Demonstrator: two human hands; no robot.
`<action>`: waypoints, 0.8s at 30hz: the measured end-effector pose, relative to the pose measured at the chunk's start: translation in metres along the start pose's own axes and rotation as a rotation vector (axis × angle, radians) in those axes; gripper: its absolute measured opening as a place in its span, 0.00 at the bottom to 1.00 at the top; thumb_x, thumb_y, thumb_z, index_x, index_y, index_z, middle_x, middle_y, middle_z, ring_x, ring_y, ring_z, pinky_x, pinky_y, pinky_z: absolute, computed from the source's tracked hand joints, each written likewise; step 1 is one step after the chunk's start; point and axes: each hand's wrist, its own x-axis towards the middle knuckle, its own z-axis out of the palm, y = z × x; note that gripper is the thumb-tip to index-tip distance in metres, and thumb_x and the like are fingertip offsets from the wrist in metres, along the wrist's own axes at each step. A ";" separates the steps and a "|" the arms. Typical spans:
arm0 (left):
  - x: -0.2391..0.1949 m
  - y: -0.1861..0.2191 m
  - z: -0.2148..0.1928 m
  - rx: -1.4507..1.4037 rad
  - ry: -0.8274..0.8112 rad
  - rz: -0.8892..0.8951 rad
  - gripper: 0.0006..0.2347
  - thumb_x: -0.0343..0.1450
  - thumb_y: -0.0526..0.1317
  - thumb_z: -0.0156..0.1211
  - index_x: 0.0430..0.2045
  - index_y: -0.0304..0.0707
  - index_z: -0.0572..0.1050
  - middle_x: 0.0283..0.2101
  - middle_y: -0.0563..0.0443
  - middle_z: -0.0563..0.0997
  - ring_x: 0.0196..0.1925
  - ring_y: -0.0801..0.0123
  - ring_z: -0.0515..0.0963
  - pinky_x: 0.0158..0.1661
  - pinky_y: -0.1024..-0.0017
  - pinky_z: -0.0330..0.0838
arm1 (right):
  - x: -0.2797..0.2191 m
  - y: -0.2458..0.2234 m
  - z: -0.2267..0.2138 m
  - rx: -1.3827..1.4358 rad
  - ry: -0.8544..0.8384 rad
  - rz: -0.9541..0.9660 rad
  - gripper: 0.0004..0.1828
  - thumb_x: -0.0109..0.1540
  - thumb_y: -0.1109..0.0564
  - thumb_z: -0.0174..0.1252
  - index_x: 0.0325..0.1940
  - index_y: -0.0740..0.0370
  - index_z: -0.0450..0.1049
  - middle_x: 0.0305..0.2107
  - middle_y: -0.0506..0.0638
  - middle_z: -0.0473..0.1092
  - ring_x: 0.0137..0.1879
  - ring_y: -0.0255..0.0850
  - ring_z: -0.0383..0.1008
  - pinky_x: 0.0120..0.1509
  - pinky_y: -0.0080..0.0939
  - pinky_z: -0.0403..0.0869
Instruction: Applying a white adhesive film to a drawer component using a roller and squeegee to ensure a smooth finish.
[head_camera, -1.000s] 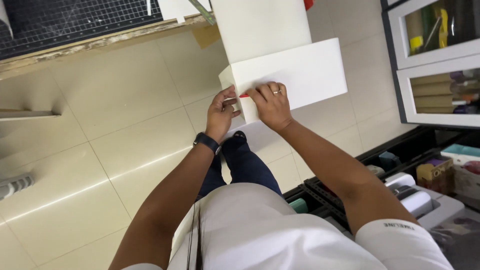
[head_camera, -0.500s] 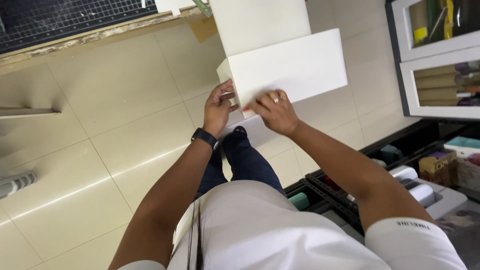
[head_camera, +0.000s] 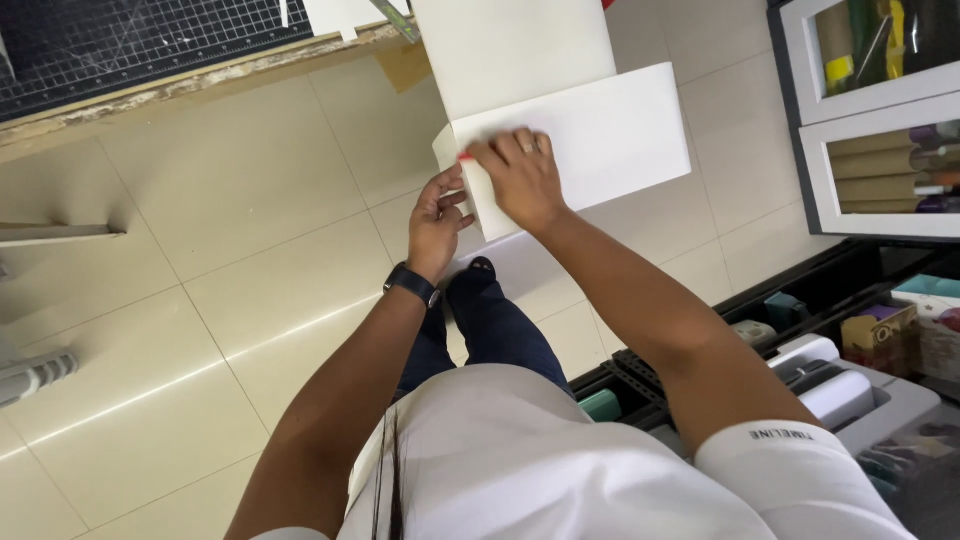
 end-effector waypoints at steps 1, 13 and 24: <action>-0.003 0.005 0.001 0.001 -0.002 -0.006 0.29 0.70 0.21 0.38 0.66 0.49 0.68 0.55 0.53 0.70 0.55 0.70 0.71 0.52 0.64 0.83 | 0.006 0.000 0.005 0.000 -0.004 0.005 0.11 0.68 0.54 0.53 0.53 0.42 0.75 0.34 0.43 0.64 0.46 0.44 0.68 0.53 0.50 0.65; -0.007 0.025 0.005 -0.007 0.020 -0.061 0.24 0.72 0.26 0.39 0.63 0.48 0.68 0.53 0.52 0.74 0.55 0.67 0.77 0.51 0.65 0.83 | -0.064 0.077 0.000 -0.315 -0.002 0.992 0.30 0.66 0.57 0.60 0.71 0.48 0.60 0.46 0.51 0.69 0.49 0.54 0.75 0.44 0.60 0.77; -0.002 0.016 0.002 -0.082 0.002 -0.061 0.22 0.72 0.27 0.40 0.60 0.50 0.69 0.54 0.49 0.71 0.57 0.64 0.75 0.53 0.60 0.83 | -0.067 0.113 -0.017 -0.424 -0.022 0.966 0.29 0.68 0.54 0.57 0.73 0.48 0.59 0.42 0.49 0.68 0.41 0.48 0.73 0.39 0.52 0.74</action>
